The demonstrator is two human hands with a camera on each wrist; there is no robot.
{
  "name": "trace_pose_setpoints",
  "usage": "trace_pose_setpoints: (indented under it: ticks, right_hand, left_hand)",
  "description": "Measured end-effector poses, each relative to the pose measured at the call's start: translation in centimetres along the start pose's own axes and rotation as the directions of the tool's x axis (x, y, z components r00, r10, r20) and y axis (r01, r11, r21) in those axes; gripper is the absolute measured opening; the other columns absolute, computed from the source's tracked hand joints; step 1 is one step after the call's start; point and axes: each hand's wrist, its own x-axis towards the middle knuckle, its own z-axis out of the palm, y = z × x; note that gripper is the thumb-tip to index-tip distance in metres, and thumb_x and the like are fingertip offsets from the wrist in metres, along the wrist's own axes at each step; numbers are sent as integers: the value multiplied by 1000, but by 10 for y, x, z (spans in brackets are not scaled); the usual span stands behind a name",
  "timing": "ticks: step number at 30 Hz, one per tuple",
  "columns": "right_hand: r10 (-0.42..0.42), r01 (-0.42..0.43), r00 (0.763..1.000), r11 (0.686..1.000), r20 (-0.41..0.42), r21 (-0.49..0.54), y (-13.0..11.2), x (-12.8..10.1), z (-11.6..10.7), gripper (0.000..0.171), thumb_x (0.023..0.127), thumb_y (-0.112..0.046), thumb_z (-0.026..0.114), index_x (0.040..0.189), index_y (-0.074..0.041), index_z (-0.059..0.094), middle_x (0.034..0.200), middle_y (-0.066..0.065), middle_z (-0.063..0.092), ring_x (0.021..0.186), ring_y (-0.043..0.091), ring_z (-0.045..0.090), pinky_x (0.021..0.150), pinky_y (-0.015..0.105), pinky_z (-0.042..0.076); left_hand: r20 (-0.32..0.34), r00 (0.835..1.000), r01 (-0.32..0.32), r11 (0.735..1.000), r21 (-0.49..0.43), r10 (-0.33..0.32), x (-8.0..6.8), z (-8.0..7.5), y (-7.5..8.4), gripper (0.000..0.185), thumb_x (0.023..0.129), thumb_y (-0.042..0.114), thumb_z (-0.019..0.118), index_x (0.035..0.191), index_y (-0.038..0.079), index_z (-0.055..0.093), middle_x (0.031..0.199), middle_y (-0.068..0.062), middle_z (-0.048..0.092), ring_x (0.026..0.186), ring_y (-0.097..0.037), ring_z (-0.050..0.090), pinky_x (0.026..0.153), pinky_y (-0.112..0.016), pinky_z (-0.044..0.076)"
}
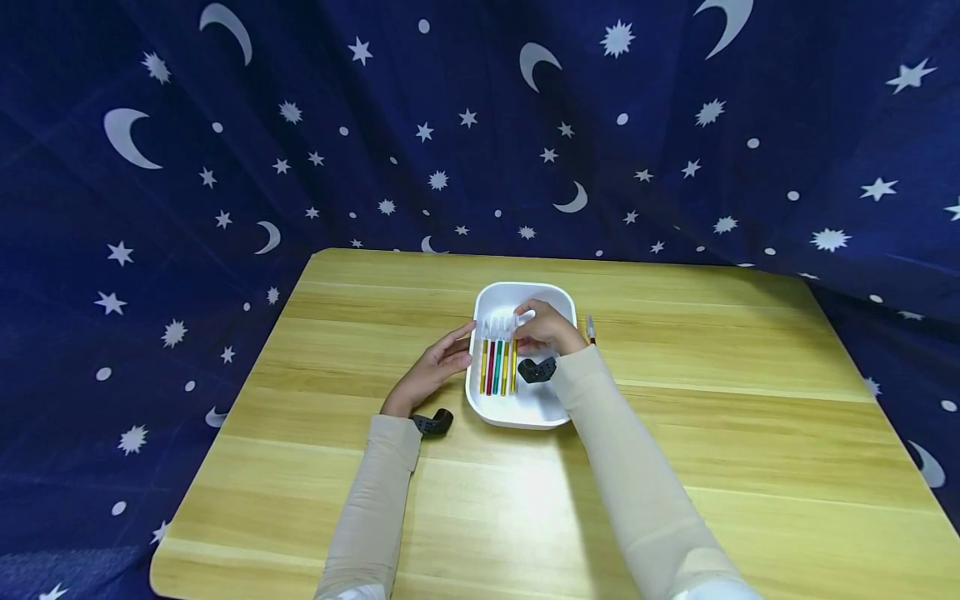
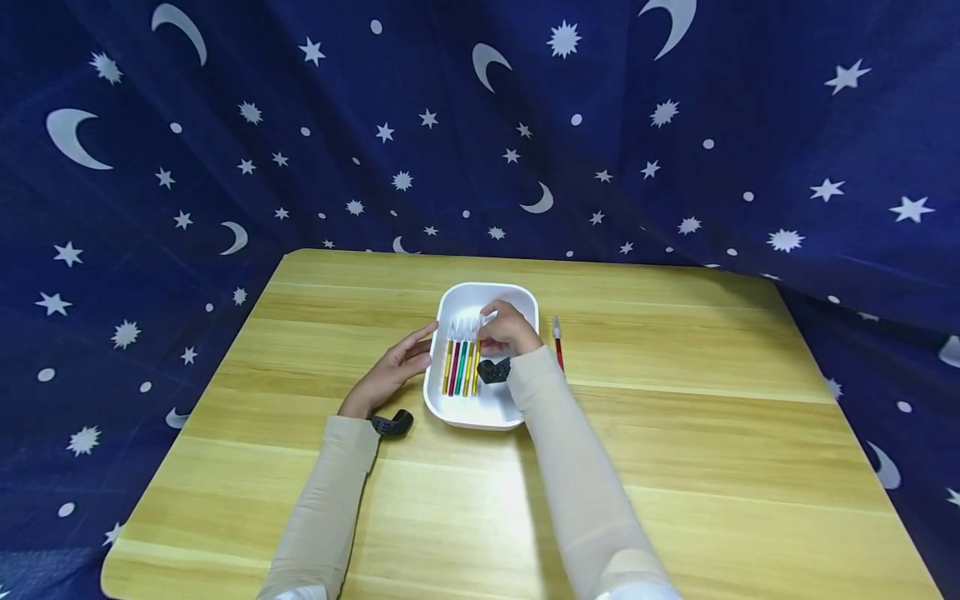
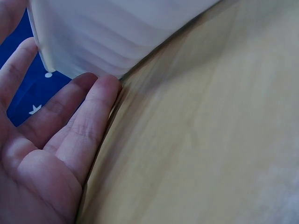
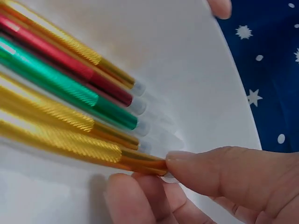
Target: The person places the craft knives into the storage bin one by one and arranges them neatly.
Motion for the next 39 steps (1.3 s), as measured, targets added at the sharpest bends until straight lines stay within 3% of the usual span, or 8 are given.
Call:
trace_pose_setpoints:
  ticks: [6, 13, 29, 34, 39]
  right_hand:
    - [2, -2, 1000, 998, -7, -55, 0, 3, 3, 49, 99, 13, 62, 143, 6, 40, 82, 12, 61, 59, 15, 62, 58, 22, 59]
    - [-4, -6, 998, 989, -69, -148, -1, 4, 7, 48, 97, 11, 67, 140, 3, 47, 76, 12, 63, 59, 13, 63, 56, 22, 60]
    - [-8, -17, 995, 969, -102, -246, -4, -2, 7, 52, 98, 4, 72, 146, 4, 51, 83, 13, 65, 64, 14, 64, 66, 25, 63]
    - [-47, 11, 992, 955, -114, -298, -6, -10, 4, 54, 99, -3, 72, 149, 4, 52, 85, 13, 68, 66, 12, 65, 71, 27, 64]
    - [-79, 49, 992, 961, -101, -273, -6, -18, 1, 53, 100, -6, 71, 149, 5, 53, 89, 14, 68, 72, 15, 66, 78, 32, 65]
  left_hand:
    - [1, 1000, -5, 1000, -3, 5, 0, -1, 0, 66, 113, 13, 59, 172, 12, 31, 170, -25, 36, 155, -43, 39, 126, -53, 37]
    - [-6, 1000, 3, 1000, 4, -3, 0, 0, 1, 66, 113, 14, 60, 172, 13, 32, 170, -24, 37, 155, -43, 39, 126, -52, 37]
    - [-5, 1000, 1, 1000, 7, -1, 2, -1, -1, 65, 113, 12, 59, 172, 13, 32, 170, -24, 37, 155, -43, 39, 126, -52, 37]
    - [-6, 1000, -6, 1000, 9, 6, 3, -1, -2, 64, 113, 8, 58, 171, 12, 32, 170, -24, 37, 155, -42, 39, 126, -52, 37]
    - [-8, 1000, -7, 1000, 1, 7, 3, -1, -4, 64, 113, 7, 57, 171, 11, 33, 170, -24, 37, 155, -42, 39, 127, -52, 35]
